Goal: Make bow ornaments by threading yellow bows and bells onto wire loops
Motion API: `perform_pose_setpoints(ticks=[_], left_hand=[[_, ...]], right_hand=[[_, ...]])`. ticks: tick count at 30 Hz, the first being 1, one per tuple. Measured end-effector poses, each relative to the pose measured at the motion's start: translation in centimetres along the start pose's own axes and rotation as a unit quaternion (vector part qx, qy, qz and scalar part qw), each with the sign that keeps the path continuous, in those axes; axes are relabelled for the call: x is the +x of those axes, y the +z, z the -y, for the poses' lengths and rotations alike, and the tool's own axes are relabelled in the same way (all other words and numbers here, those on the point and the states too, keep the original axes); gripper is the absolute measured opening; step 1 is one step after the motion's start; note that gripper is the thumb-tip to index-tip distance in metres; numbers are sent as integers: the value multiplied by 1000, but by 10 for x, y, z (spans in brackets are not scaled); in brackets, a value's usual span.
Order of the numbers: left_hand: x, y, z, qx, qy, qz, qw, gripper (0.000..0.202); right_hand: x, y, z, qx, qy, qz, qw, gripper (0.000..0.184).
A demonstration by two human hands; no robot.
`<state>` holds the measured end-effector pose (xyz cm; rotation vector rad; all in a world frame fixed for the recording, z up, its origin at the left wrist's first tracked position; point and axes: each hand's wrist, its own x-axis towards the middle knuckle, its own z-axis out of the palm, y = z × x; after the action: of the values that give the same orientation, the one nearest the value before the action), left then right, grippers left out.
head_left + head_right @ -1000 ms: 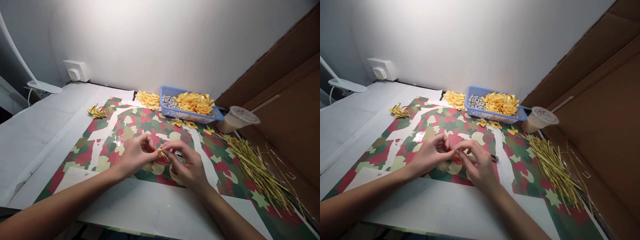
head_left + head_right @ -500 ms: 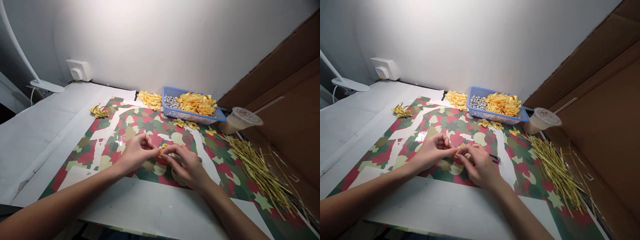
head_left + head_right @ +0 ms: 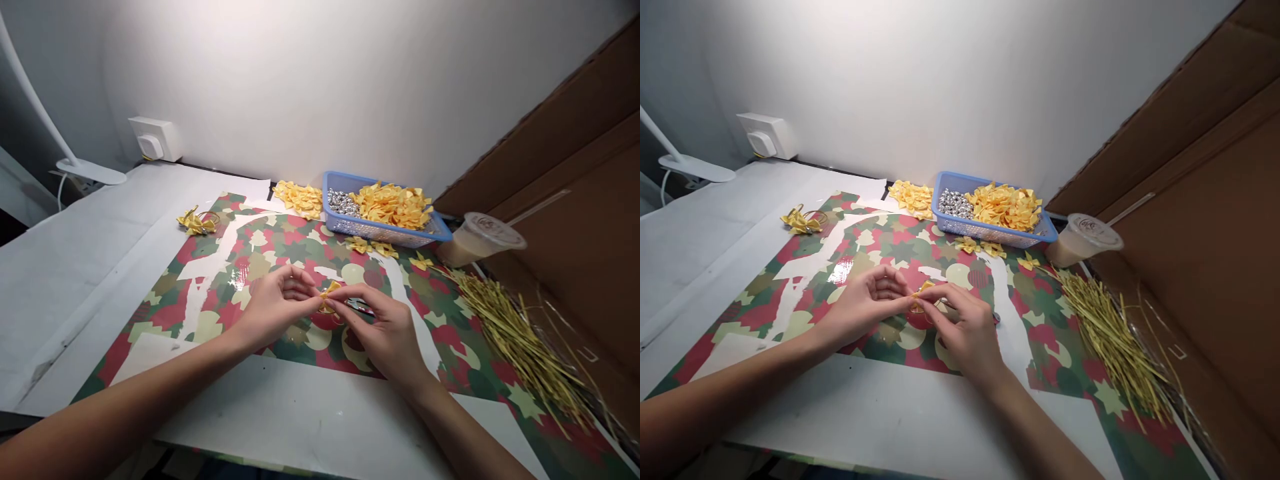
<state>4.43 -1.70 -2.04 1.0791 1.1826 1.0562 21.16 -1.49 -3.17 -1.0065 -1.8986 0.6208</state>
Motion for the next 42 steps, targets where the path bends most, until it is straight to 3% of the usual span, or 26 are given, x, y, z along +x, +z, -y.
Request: perform_pose_setpoints(ticks=[13, 19, 27, 31, 37, 42], left_hand=[[0, -1, -5, -37, -46, 13, 998, 20], [-2, -3, -5, -28, -34, 44, 998, 25], [-2, -5, -4, -38, -59, 50, 996, 23], [-1, -7, -2, -33, -34, 33, 998, 23], [2, -6, -3, -42, -20, -32, 998, 20], [0, -4, -5, -41, -4, -19, 999, 20]], right_hand=[[-2, 8, 4, 123, 114, -48, 985, 5], [-1, 10, 4, 213, 143, -78, 963, 21], [-3, 7, 4, 132, 88, -48, 986, 18], [-2, 5, 5, 107, 78, -38, 990, 14], [-2, 2, 8, 69, 111, 10, 991, 11], [-5, 6, 7, 67, 124, -21, 990, 14]])
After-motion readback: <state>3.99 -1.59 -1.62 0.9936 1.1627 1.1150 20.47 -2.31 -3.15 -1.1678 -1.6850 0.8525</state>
